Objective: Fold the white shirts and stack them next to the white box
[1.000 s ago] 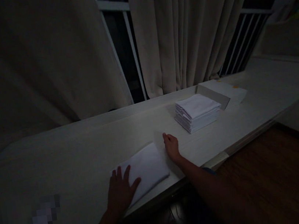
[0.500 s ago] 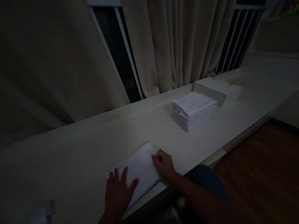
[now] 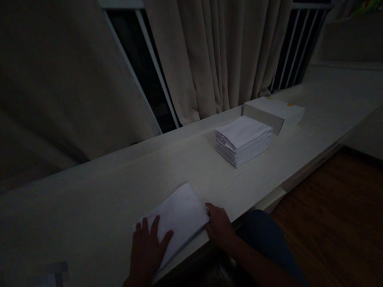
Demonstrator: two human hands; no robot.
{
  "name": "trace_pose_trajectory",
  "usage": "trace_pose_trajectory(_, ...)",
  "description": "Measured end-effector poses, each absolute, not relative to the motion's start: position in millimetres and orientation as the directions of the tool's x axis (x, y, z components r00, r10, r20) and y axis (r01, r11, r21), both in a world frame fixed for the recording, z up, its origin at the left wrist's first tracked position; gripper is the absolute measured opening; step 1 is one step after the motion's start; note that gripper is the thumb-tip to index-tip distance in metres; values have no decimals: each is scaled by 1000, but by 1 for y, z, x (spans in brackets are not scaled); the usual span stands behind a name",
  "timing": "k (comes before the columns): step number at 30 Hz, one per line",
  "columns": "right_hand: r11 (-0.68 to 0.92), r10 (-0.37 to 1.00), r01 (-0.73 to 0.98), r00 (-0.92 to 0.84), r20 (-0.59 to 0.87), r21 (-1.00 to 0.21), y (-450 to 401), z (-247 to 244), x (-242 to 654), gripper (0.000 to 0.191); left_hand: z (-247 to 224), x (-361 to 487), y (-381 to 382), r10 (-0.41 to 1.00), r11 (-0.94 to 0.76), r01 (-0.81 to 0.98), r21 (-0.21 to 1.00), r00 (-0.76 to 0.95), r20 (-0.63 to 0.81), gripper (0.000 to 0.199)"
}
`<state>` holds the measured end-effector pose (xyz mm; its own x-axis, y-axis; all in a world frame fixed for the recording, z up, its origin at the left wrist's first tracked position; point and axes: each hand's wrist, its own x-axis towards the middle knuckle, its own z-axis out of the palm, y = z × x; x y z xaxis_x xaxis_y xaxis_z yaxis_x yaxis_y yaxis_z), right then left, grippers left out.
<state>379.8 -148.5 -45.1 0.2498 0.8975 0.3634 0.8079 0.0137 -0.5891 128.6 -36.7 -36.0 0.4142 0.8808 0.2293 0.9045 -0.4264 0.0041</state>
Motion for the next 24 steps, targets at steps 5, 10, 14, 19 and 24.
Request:
trace_pose_trajectory(5,-94,883,781,352,310,-617,-147,-49,377,43,-34,131,-37,888,-419,907,25,405,218,84)
trace_pose_trajectory(10,-155,887,781,379,263,-605,-144,-37,371,35,-29,132,-40,879,-420,907,-24,414,236,85)
trace_pose_trajectory(14,-175,907,795,360,218,-581,-154,-29,372,45,-13,137,-43,827,-479,876,-58,472,306,82)
trace_pose_trajectory(19,-162,922,706,357,149,-690,-147,-14,393,48,-5,183,-61,610,-761,648,-28,730,307,58)
trace_pose_trajectory(24,-286,915,668,404,13,-687,-72,18,416,35,-27,239,-92,466,-875,483,31,824,321,65)
